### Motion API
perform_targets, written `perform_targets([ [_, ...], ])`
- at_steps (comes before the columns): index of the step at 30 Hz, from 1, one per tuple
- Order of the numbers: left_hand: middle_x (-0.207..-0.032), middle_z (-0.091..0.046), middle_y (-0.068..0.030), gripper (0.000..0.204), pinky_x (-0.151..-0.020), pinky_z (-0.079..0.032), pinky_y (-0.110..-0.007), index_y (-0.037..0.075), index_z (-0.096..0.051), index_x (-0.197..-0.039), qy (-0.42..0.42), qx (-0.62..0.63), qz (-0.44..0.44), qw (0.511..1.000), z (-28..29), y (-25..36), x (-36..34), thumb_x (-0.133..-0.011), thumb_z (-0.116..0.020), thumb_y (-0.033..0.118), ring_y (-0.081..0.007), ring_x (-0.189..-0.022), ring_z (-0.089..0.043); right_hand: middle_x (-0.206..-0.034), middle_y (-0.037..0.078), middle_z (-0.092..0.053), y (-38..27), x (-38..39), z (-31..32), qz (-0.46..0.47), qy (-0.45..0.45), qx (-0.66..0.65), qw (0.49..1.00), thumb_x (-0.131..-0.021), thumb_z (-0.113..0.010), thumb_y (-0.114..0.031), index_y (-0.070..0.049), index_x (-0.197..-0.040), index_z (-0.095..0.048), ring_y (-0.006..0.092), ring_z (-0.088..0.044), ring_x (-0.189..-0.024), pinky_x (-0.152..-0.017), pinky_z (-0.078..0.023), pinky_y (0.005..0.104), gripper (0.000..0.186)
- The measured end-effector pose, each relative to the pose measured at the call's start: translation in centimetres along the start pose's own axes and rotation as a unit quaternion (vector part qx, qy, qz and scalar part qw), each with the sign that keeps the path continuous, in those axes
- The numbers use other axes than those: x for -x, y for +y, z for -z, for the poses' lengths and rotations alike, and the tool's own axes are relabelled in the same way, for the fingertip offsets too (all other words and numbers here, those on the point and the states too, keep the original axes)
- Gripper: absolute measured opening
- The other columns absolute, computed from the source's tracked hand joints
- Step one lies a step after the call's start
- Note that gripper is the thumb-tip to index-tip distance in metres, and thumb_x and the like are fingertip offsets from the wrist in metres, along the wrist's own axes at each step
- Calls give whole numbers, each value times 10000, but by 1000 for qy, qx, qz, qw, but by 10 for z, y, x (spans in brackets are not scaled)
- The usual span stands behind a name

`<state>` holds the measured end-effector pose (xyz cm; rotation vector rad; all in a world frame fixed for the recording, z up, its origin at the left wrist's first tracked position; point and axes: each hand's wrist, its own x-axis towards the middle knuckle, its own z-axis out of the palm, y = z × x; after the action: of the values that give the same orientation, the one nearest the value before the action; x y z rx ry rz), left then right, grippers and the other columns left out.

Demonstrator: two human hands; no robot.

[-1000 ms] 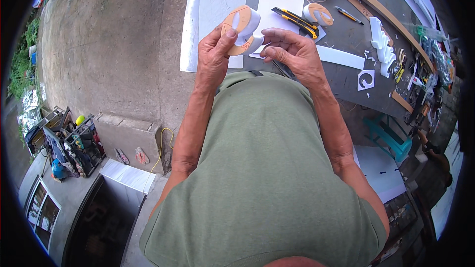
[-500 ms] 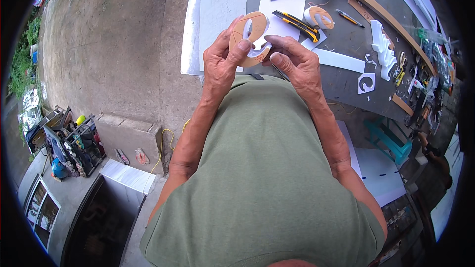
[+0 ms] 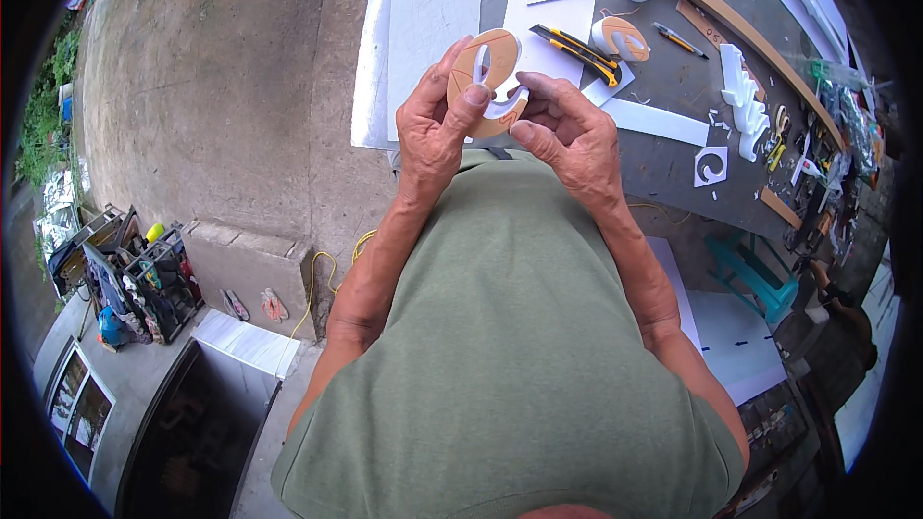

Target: The recorder is finishing the edges of a foam letter and applying adhesive tape to its surface.

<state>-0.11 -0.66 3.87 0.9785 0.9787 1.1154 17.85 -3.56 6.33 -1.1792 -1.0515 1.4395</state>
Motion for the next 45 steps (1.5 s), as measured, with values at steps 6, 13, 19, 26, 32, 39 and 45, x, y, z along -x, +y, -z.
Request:
perform_targets([
  [6,-1372,-585,-181,551,-1005,-536,-346,-24,-513,-1447,-5,2,-8,1000,2,-3,1,-993,-674,244,-221,-1207,-618,-1107,148,-668,0,2,-5,-14,28,0,1000,-889,-799,-144,94,-1313,-582,205,-691,-1002,-896,-594,316,532],
  [13,-1368,-600,-174,548,-1020,-529,-359,-10,-505,-1458,-9,29,-5,1000,4,-6,1,-993,-670,229,-227,-1216,-621,-1121,148,-666,0,1,-7,16,33,36,999,-891,-786,-116,82,-1293,-609,199,-693,-998,-879,-602,321,482],
  [19,-1376,-595,-164,545,-1040,-524,-371,19,-520,-1456,-6,21,-17,1000,3,-6,1,-974,-692,208,-225,-1233,-610,-1128,144,-661,1,4,-6,14,33,32,999,-899,-764,-89,76,-1288,-617,198,-694,-1003,-889,-599,323,447],
  [26,-1363,-604,-157,550,-1062,-509,-372,20,-531,-1447,-19,10,-48,999,1,-2,0,-947,-719,152,-222,-1235,-607,-1132,150,-660,3,5,-5,18,35,18,999,-902,-748,-75,74,-1288,-614,201,-695,-1007,-907,-594,324,435],
  [32,-1369,-601,-167,550,-1062,-507,-385,10,-528,-1446,-6,23,-25,999,5,-6,1,-947,-716,141,-231,-1245,-604,-1121,153,-668,5,3,-7,42,43,45,997,-893,-749,-69,77,-1260,-634,203,-702,-988,-871,-608,324,412],
  [39,-1348,-611,-178,569,-1048,-518,-375,1,-537,-1435,1,-4,-44,999,1,-2,-2,-930,-745,161,-236,-1224,-619,-1151,161,-667,8,1,2,3,14,23,1000,-921,-736,-134,72,-1288,-617,207,-687,-1021,-912,-591,329,437],
  [45,-1295,-634,-174,604,-1002,-553,-370,-3,-555,-1413,0,-79,-84,993,0,3,-2,-892,-791,188,-247,-1180,-646,-1249,178,-635,-3,-14,23,-21,-5,-31,999,-941,-735,-238,76,-1387,-523,247,-629,-1140,-982,-553,372,586],
])
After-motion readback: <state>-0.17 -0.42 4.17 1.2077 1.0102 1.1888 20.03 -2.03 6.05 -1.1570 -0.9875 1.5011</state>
